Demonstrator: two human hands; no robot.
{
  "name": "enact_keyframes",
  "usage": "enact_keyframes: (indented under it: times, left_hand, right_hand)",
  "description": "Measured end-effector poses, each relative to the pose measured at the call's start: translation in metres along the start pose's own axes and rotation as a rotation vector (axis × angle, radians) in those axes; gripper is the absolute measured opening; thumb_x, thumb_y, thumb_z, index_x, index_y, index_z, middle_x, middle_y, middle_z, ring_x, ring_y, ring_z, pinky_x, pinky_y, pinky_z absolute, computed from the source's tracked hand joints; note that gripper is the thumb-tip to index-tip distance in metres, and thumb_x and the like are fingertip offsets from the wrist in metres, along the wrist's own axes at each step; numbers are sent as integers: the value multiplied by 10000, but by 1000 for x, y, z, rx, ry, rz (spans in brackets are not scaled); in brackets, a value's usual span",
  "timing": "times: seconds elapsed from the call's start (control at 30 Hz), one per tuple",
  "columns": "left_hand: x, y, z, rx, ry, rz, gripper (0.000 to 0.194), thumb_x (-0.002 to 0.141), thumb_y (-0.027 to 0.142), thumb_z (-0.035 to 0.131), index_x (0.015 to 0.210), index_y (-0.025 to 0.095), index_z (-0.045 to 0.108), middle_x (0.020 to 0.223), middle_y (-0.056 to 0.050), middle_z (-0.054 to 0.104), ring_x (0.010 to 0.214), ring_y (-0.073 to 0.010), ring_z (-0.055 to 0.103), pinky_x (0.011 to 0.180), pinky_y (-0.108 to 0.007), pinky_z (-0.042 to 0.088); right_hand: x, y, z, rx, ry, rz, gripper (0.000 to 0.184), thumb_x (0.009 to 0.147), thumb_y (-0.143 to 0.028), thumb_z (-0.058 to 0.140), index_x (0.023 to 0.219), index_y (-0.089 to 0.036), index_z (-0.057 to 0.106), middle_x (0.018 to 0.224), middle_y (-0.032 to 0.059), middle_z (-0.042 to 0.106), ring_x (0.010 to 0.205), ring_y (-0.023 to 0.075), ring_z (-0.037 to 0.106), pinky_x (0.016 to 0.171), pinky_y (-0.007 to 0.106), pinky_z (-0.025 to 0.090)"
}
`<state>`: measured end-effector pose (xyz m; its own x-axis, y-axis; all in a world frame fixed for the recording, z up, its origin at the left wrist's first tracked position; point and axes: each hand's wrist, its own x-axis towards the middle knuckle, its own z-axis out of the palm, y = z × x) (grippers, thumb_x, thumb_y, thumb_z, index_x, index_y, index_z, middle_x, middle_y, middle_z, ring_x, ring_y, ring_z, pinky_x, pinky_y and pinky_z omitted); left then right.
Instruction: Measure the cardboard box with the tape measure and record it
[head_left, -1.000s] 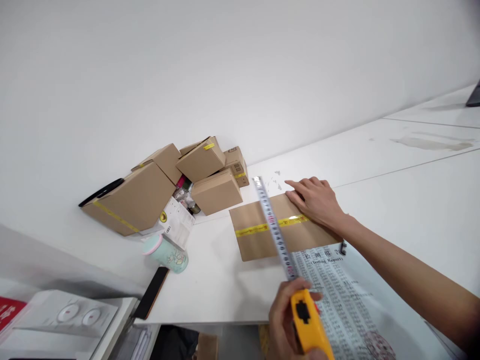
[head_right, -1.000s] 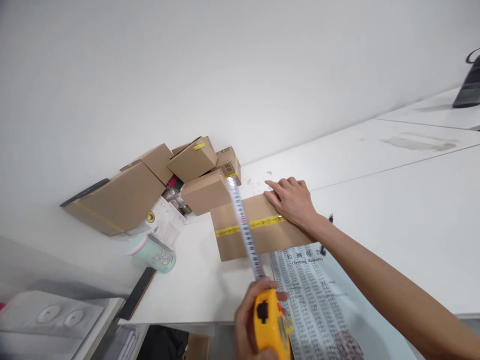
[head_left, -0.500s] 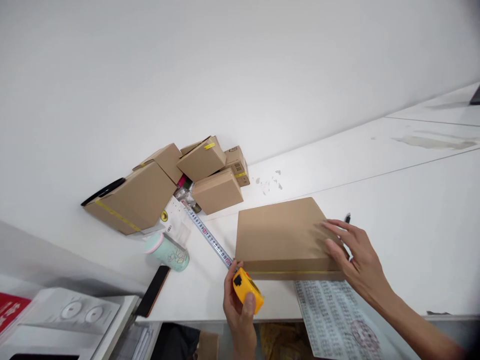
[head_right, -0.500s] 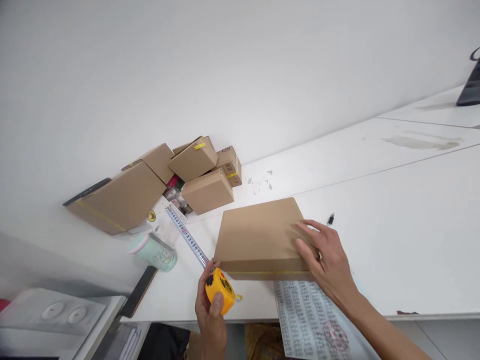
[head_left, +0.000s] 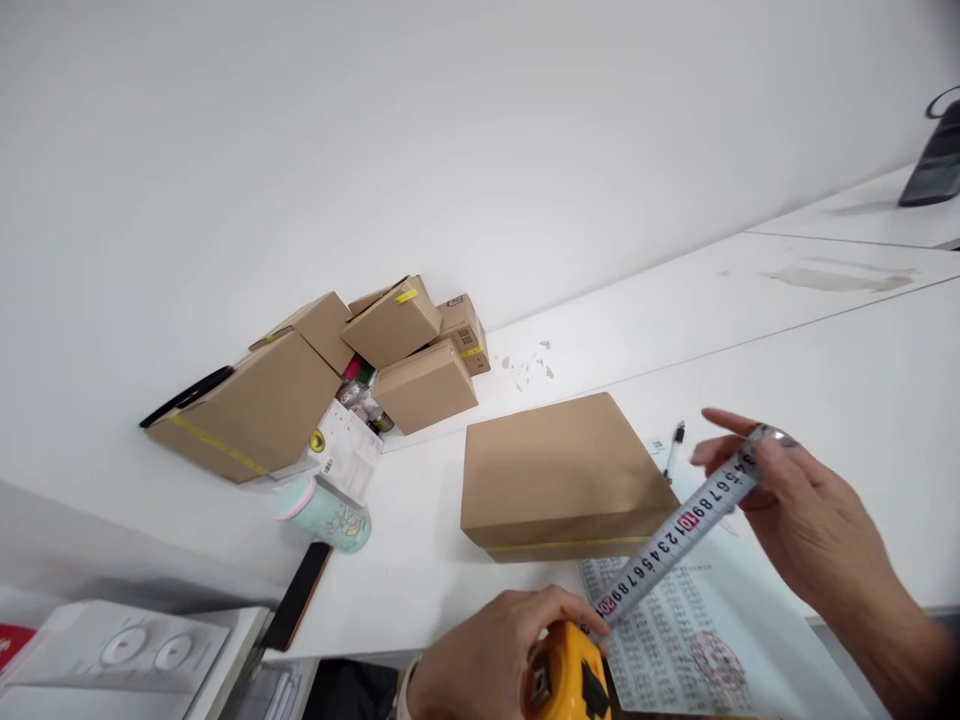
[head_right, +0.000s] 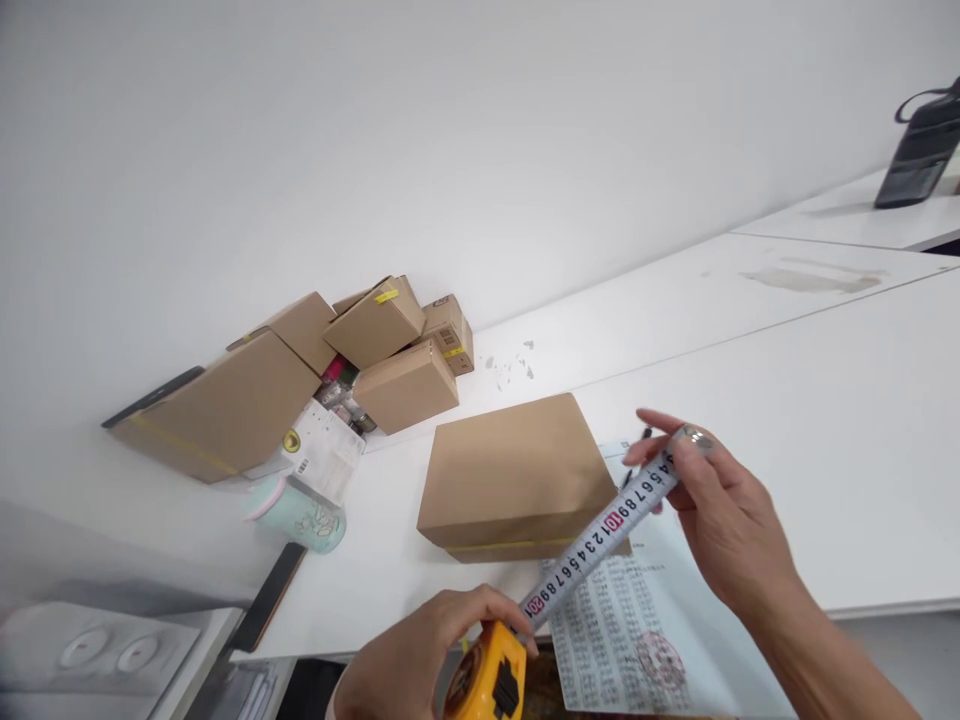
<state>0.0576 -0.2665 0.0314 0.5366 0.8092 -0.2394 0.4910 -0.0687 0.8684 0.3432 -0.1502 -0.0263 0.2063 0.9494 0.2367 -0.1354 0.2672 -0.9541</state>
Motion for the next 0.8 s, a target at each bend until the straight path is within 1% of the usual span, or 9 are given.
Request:
enact_keyframes:
  times: [0.07,0.13,0.2,0.3,0.43,0.5,0.6,0.73,0.8]
  left_hand:
    - [2,2,4,-31,86,-75,697,615,287,855,1282,275,656,1178,-87,700,1052,-306,683,914,-389,552]
    - [1,1,7,-77,182,-122,857,605,223,872,1404,307,574,1262,-103,655,1106,-309,672,968,-407,531]
    - [1,-3,10,-147,265,-84,1090,543,181,917,1513,328,443,1392,-127,571,1207,-327,624,1031,-432,493]
    - [4,-5,16,-217,337,30,1210,534,174,937,1571,332,335,1533,-150,441,1329,-353,529,1101,-480,430]
    - [7,3,21,-169,356,84,1166,570,167,926,1572,308,347,1510,-171,474,1304,-371,551,1092,-521,439]
    - [6,5,17,-135,447,126,1111,578,178,917,1553,282,394,1491,-179,495,1280,-376,567,1078,-517,460]
    - [3,-6,-4,-132,739,187,993,612,239,887,1507,245,456,1457,-181,521,1200,-357,610,975,-457,540]
    - [2,-54,-51,77,1216,78,762,766,354,761,1459,248,463,1399,-135,536,1170,-277,609,971,-392,521]
    - [3,-88,-69,286,1420,-64,612,793,396,705,1357,217,550,1432,-135,477,1288,-294,522,1067,-416,452]
  right_hand:
    - [-2,-4,-8,120,7,117,350,868,-599,631,829,-273,753,681,47,621,476,147,456,421,323,429]
    - [-9,-2,-13,151,-62,154,367,818,-601,694,704,-257,750,604,46,583,460,141,449,424,318,437]
    - [-21,1,-11,110,-233,129,333,808,-577,722,738,-256,783,672,60,638,528,161,535,473,314,485]
    - [-44,1,6,11,-505,65,254,844,-499,723,812,-257,795,819,63,697,628,172,612,530,297,514]
    - [-63,-5,32,-155,-597,-169,178,881,-407,706,824,-247,761,746,34,674,667,180,628,556,280,503]
    - [-64,-3,33,-217,-537,-263,140,907,-372,672,888,-259,751,776,38,689,676,183,632,470,251,449]
    - [-55,14,20,-315,-301,-305,146,950,-350,600,914,-272,718,848,42,707,717,188,637,429,241,412]
    - [-31,60,-8,-555,66,-238,197,968,-382,541,986,-260,696,890,47,699,671,176,611,466,257,440]
    - [-19,89,-20,-673,53,-256,268,968,-360,501,1111,-251,699,1001,73,701,715,188,620,519,283,478]
